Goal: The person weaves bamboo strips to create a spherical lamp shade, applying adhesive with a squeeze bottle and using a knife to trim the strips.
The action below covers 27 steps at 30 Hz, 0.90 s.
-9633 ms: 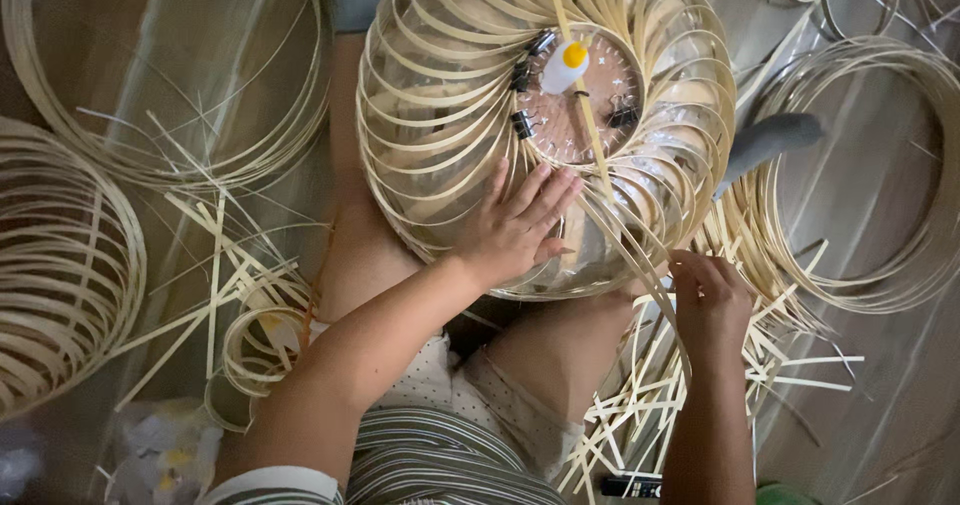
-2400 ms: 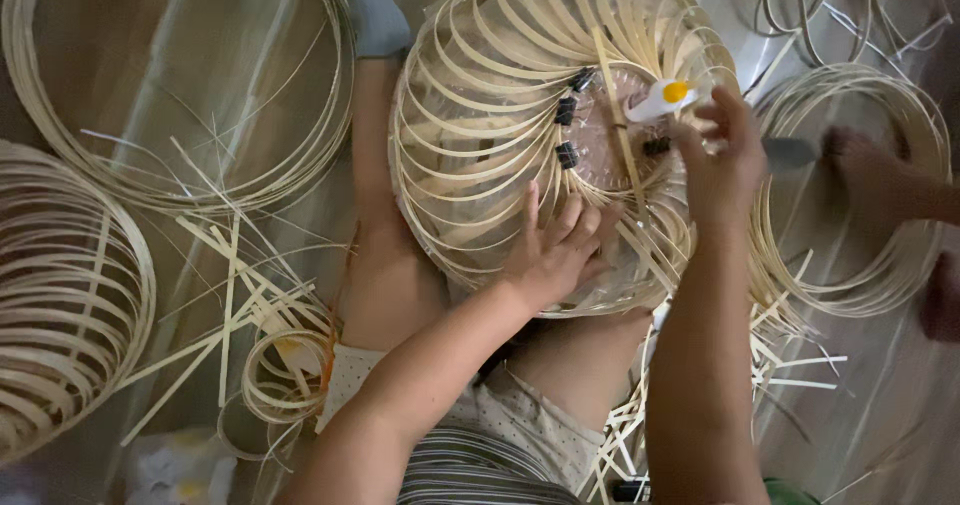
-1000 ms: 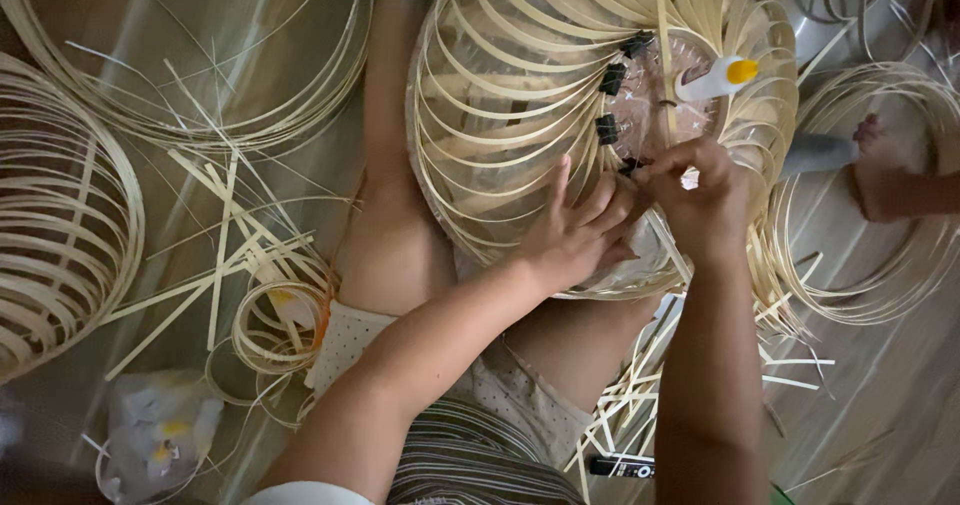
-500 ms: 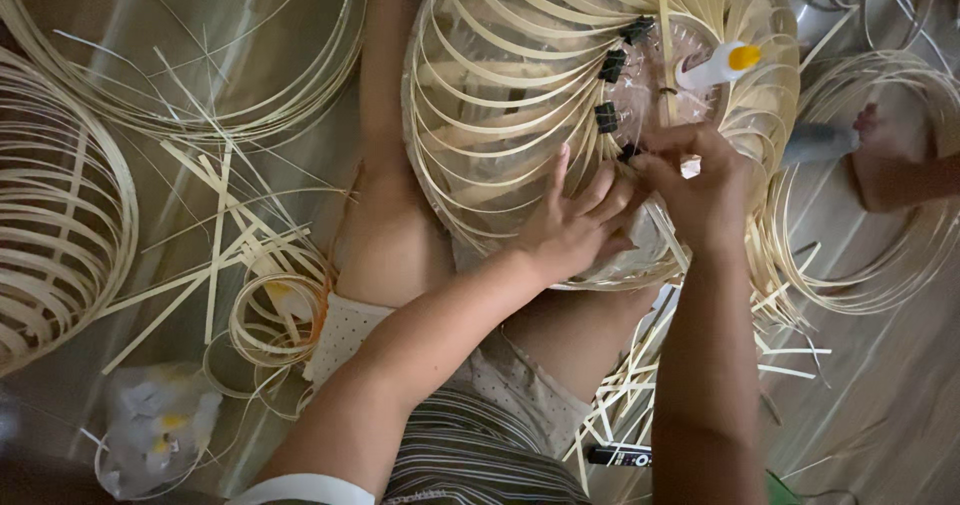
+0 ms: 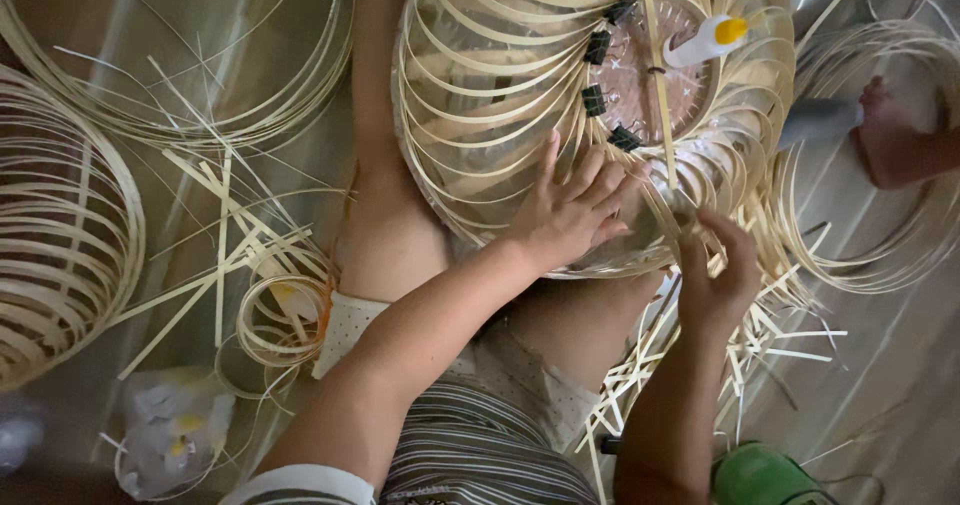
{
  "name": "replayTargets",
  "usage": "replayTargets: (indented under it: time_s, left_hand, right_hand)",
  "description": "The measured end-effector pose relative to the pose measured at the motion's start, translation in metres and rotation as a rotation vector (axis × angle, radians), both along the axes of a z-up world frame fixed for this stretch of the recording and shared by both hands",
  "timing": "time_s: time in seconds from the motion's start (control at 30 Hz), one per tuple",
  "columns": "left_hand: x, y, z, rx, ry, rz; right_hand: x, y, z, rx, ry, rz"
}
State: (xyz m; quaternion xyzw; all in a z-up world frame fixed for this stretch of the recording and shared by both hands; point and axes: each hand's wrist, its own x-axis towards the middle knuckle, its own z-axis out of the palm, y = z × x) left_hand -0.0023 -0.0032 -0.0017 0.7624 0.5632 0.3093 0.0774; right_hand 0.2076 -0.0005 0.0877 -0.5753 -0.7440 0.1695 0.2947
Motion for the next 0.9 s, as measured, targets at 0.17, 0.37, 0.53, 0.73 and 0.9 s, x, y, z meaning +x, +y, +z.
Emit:
replayTargets:
  time_s: [0.17,0.37,0.53,0.73,0.9]
  left_hand:
    - [0.002,0.0,-0.004,-0.02,0.018,-0.007]
    - [-0.005,0.0,-0.007,0.013,0.092,-0.022]
    - [-0.015,-0.004,-0.001,0.023,0.117,-0.048]
    - [-0.019,0.0,0.005,-0.002,0.137,-0.045]
    - [-0.038,-0.026,0.025,-0.039,0.078,-0.034]
  right_hand:
    - [-0.008,-0.06,-0.004,0.05,0.027,-0.102]
    - [-0.022,-0.105,-0.017,-0.095,-0.016,0.052]
    - [-0.001,-0.129,-0.045,-0.363,0.064,-0.112]
    - [0.005,-0.143,-0.106,-0.881,0.664,-0.309]
    - [-0.019,-0.15,-0.139,-0.842,1.098,-0.463]
